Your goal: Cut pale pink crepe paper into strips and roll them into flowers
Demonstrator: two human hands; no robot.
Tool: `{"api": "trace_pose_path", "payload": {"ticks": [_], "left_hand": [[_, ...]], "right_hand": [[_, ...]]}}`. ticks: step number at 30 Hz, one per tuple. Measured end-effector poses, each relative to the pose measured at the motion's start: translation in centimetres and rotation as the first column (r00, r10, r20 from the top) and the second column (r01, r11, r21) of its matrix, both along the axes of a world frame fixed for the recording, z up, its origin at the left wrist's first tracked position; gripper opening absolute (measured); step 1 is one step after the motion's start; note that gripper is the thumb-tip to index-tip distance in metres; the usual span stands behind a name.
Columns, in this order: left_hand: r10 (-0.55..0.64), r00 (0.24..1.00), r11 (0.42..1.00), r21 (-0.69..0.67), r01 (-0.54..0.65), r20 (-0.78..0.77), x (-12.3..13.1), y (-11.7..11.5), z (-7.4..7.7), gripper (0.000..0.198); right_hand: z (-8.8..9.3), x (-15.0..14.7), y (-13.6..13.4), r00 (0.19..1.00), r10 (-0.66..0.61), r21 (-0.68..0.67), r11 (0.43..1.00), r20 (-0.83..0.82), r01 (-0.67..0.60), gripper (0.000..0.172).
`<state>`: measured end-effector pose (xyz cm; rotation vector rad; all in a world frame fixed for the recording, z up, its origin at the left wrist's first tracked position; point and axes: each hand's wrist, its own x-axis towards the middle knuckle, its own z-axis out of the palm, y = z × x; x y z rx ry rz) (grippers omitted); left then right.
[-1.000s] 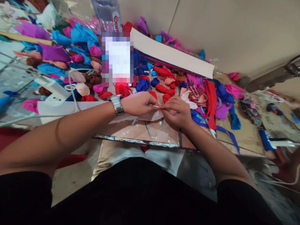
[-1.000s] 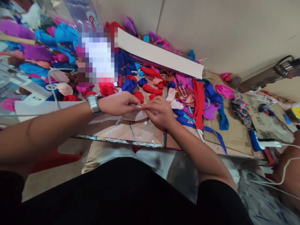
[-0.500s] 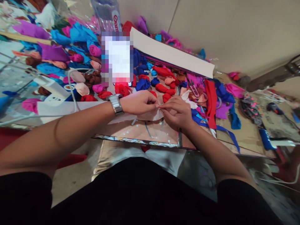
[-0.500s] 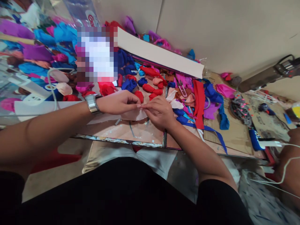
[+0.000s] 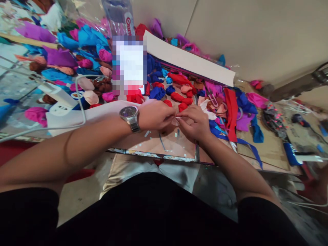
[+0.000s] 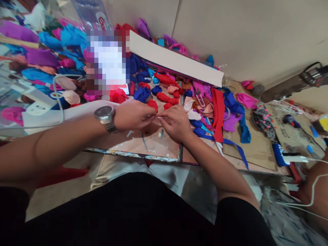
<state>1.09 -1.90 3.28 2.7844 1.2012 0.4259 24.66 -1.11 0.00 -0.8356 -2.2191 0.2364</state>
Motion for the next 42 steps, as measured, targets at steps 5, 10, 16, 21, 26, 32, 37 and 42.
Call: {"api": "trace_pose_path", "payload": {"ticks": [5,10,16,21,26,32,37,42], "left_hand": [[-0.035,0.992,0.99,0.132,0.051,-0.124,0.27,-0.4,0.39,0.03],[-0.076,0.989,0.98,0.174,0.097,-0.127,0.17,-0.42,0.38,0.027],[-0.094,0.981,0.978,0.167,0.122,-0.167,0.1,-0.28,0.46,0.025],[-0.097,0.985,0.979,0.162,0.12,-0.144,0.13,-0.27,0.46,0.025],[-0.097,0.988,0.978,0.172,0.117,-0.121,0.16,-0.34,0.35,0.027],[-0.087,0.989,0.981,0.164,0.105,-0.118,0.23,-0.38,0.44,0.028],[-0.088,0.987,0.976,0.186,0.113,-0.137,0.25,-0.33,0.36,0.026],[-0.099,0.983,0.973,0.194,0.128,-0.155,0.2,-0.23,0.14,0.025]], "right_hand": [[-0.34,0.08,0.17,1.0,0.011,0.001,1.0,-0.027,-0.011,0.009],[-0.29,-0.1,0.14,1.0,-0.005,-0.005,1.0,0.003,0.005,0.01],[-0.19,-0.25,0.13,1.0,-0.005,0.007,1.0,0.016,0.005,0.011],[-0.15,-0.19,0.06,0.999,0.021,-0.007,1.0,0.032,-0.021,0.008],[0.01,-0.18,-0.07,0.995,0.0,-0.039,0.999,0.095,0.004,0.012],[0.17,-0.34,-0.19,0.993,0.016,-0.059,0.998,0.115,-0.009,0.012],[0.29,-0.47,-0.26,0.989,0.021,-0.074,0.997,0.145,-0.01,0.008],[0.12,-0.41,-0.23,0.99,0.021,-0.095,0.995,0.14,-0.008,0.005]]}}
